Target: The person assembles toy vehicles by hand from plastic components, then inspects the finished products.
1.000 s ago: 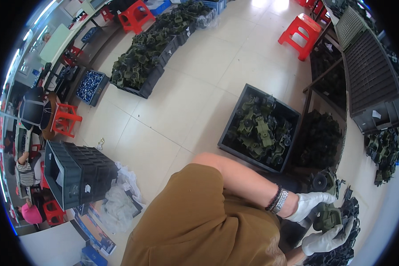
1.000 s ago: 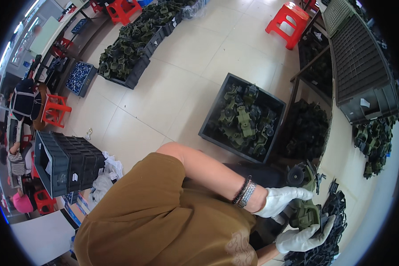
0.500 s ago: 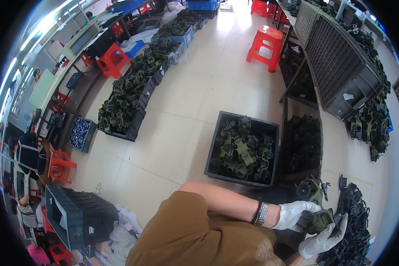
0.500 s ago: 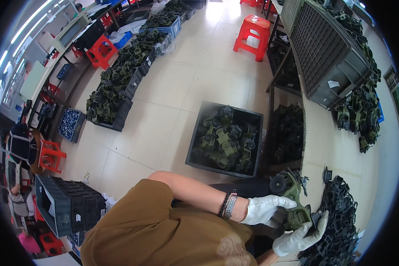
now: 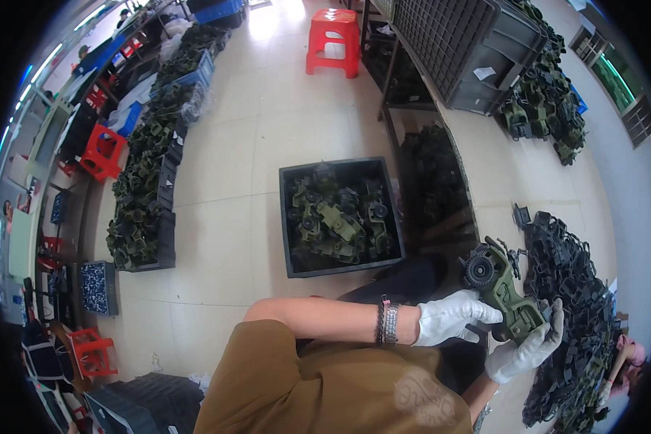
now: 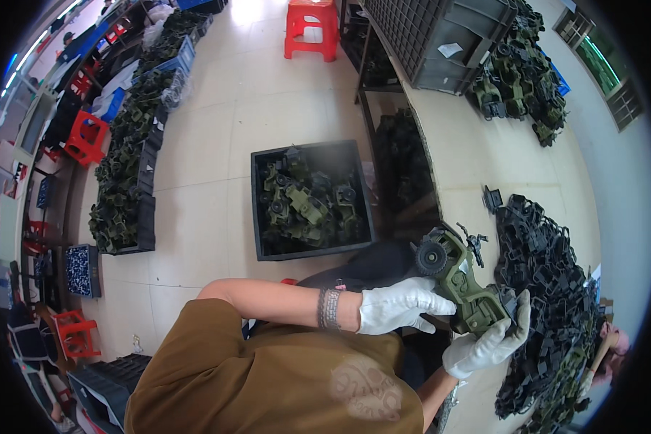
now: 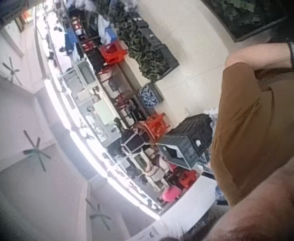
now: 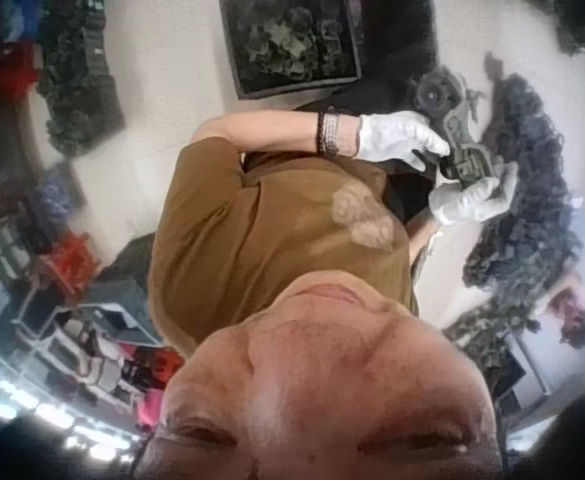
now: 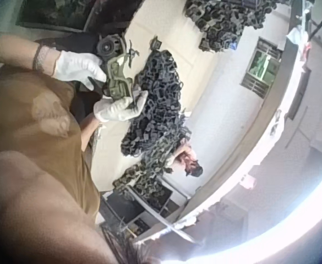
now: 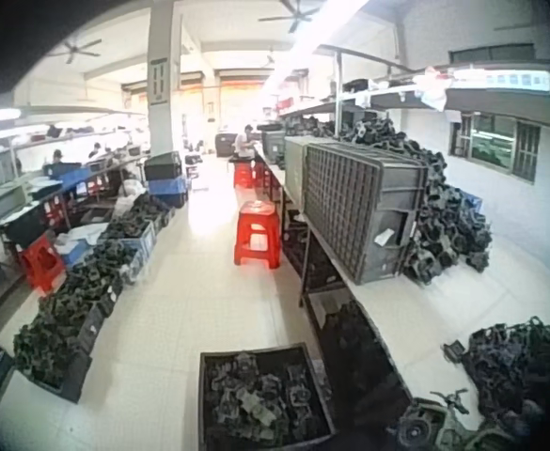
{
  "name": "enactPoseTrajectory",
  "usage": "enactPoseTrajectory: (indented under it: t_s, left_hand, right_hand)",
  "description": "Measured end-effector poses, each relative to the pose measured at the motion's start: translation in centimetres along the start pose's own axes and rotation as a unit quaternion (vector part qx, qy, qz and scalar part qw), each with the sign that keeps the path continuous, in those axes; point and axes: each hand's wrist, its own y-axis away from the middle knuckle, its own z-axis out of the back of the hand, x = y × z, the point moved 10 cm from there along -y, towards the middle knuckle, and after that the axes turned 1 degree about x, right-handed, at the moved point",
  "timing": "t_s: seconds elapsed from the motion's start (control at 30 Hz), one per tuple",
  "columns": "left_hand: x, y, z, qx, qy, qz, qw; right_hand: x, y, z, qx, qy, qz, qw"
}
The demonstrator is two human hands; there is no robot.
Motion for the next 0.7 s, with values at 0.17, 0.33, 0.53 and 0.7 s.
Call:
enactPoseTrajectory:
  t_s: [0.17,0.33,0.53,0.7]
  left_hand:
    - [-0.1,-0.8,-0.2,0.008,-0.023,0.010,1.000]
    - [-1.0,-0.7,0.5,-0.010,-0.010,-0.006,1.000]
    - [-2.2,-0.3,1.1,0.011,-0.005,-0.040,0.999]
    - [-3.9,0.7,1.6,0.021,0.016,-0.080,0.996]
  right_hand:
    - [0.8,-0.2,0.5,-0.019,0.042,0.022,0.999]
    - [1.3,-0.6,-1.0,-0.012,0.057,0.007,0.998]
    - [1.8,-0.8,-2.9,0.016,0.033,0.027,0.999]
    - [1.7,-0.8,-4.3,0.025,0.042,0.031,0.998]
